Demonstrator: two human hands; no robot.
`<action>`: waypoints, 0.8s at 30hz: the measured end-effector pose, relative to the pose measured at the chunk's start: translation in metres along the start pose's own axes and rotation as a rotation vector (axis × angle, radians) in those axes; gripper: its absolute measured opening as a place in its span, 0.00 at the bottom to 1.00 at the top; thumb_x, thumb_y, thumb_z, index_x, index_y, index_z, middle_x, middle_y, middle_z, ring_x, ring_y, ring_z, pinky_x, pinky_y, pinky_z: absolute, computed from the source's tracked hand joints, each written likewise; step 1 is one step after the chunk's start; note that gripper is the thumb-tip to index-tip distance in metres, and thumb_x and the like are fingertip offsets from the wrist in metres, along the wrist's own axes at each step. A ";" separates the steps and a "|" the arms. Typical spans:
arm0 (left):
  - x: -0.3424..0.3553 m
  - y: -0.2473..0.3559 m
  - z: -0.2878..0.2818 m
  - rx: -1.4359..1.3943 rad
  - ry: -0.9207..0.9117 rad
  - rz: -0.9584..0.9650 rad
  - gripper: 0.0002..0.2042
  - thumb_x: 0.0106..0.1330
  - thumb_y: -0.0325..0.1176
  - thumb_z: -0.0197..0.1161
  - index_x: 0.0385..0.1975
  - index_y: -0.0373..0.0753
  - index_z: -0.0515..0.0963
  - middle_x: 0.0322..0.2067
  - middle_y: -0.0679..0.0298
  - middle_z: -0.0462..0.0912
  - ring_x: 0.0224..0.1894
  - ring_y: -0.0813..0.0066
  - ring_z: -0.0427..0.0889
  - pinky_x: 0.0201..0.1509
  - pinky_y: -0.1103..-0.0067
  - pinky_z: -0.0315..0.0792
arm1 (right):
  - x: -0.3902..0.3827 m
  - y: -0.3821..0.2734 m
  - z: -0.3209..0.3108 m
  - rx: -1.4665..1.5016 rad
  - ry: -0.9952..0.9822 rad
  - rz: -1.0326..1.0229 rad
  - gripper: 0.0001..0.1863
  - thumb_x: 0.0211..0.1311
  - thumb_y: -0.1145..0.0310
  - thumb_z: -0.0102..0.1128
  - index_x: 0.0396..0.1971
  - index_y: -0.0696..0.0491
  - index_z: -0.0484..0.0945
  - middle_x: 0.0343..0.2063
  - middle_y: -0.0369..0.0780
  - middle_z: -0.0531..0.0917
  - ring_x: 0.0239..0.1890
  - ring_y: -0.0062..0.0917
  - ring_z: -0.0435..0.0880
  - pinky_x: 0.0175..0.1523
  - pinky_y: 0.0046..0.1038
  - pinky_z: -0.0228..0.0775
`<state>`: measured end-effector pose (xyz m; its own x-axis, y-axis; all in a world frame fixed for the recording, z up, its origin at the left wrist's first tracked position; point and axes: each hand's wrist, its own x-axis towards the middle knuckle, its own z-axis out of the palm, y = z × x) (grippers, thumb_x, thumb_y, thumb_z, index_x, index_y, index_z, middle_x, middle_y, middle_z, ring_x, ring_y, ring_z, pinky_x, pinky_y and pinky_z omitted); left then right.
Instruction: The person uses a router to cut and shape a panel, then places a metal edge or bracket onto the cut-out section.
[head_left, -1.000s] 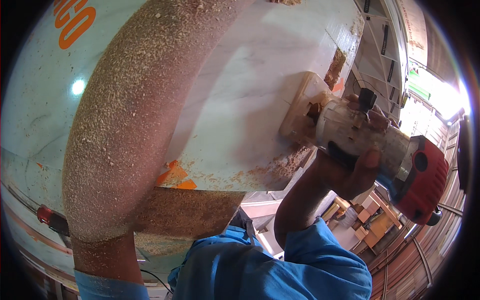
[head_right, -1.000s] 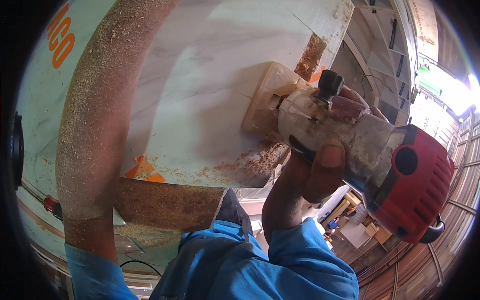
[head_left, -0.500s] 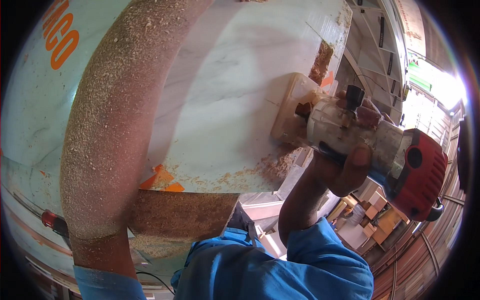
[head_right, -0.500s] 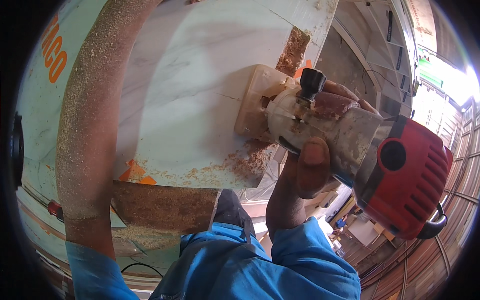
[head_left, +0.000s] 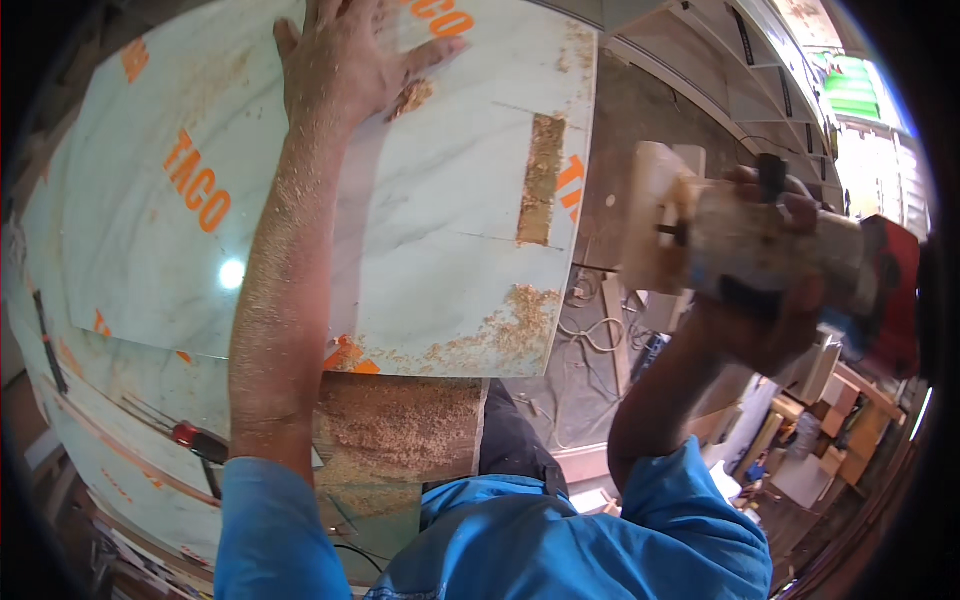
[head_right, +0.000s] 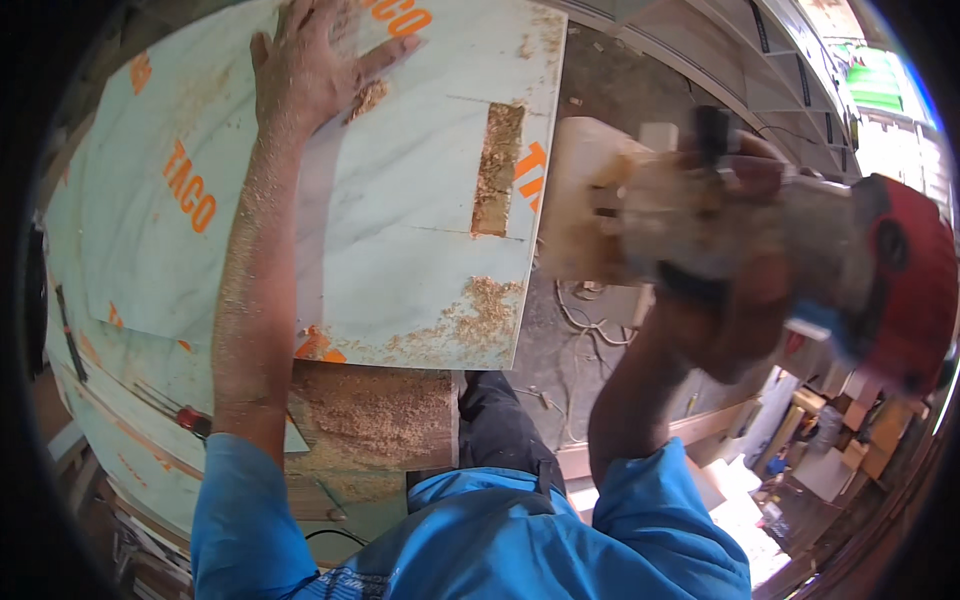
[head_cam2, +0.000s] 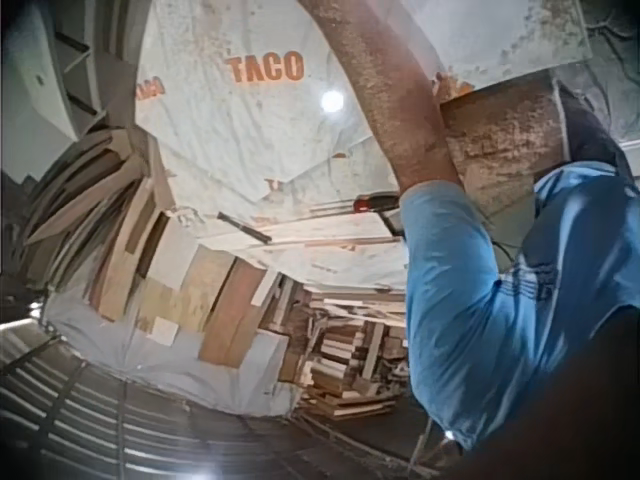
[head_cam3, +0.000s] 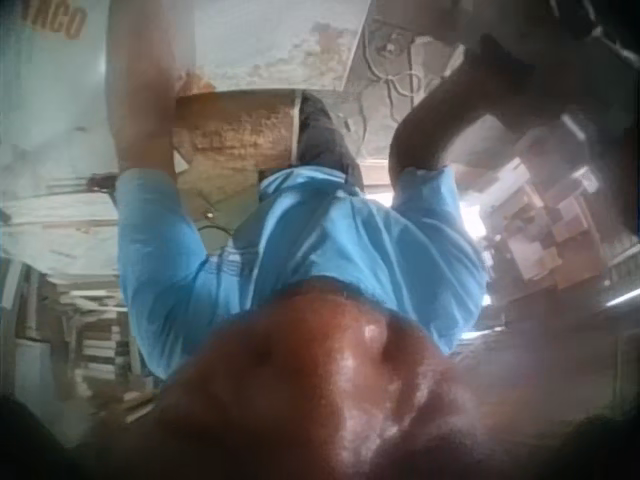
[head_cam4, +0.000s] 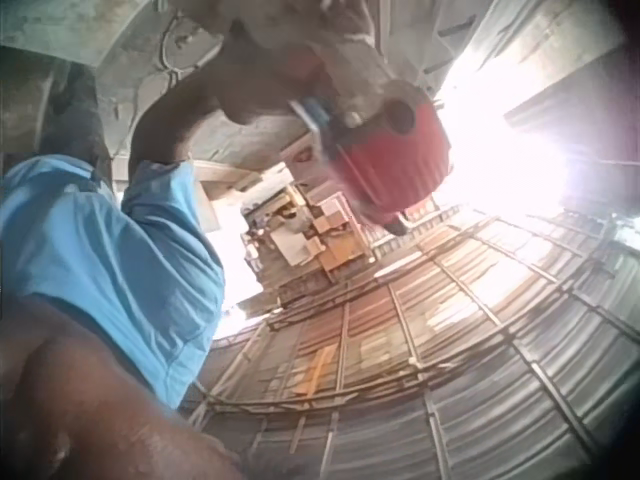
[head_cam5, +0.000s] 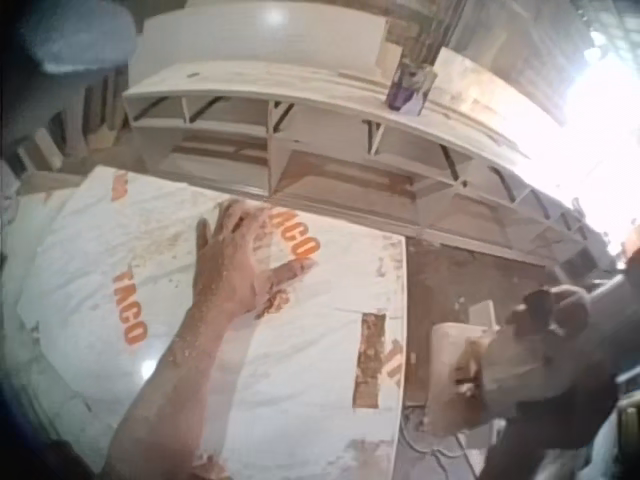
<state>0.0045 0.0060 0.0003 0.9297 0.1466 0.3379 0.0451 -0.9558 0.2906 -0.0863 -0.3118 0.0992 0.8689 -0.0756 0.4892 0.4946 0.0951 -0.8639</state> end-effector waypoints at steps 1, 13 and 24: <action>0.003 -0.006 0.005 0.044 -0.018 0.001 0.48 0.55 0.73 0.65 0.69 0.44 0.69 0.72 0.55 0.63 0.76 0.60 0.58 0.80 0.53 0.46 | 0.007 -0.013 -0.012 0.010 0.021 -0.017 0.30 0.64 0.53 0.58 0.56 0.63 0.72 0.47 0.55 0.79 0.54 0.50 0.80 0.59 0.50 0.74; 0.013 -0.019 0.021 -0.179 0.060 0.006 0.34 0.60 0.65 0.67 0.54 0.41 0.83 0.66 0.56 0.74 0.68 0.60 0.72 0.78 0.54 0.49 | -0.127 0.026 -0.204 0.206 0.849 0.541 0.23 0.65 0.58 0.65 0.55 0.53 0.76 0.47 0.43 0.85 0.47 0.37 0.86 0.52 0.43 0.82; -0.019 0.004 -0.014 -0.482 -0.079 -0.087 0.25 0.63 0.48 0.73 0.55 0.38 0.83 0.62 0.53 0.78 0.69 0.62 0.71 0.72 0.68 0.64 | -0.275 0.088 -0.241 0.459 1.290 0.839 0.18 0.61 0.58 0.69 0.45 0.52 0.80 0.39 0.39 0.85 0.41 0.33 0.86 0.50 0.41 0.82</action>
<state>-0.0182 0.0027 0.0078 0.9557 0.1828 0.2308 -0.0334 -0.7115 0.7018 -0.2856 -0.5221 -0.1405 0.4069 -0.5747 -0.7101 0.0791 0.7966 -0.5993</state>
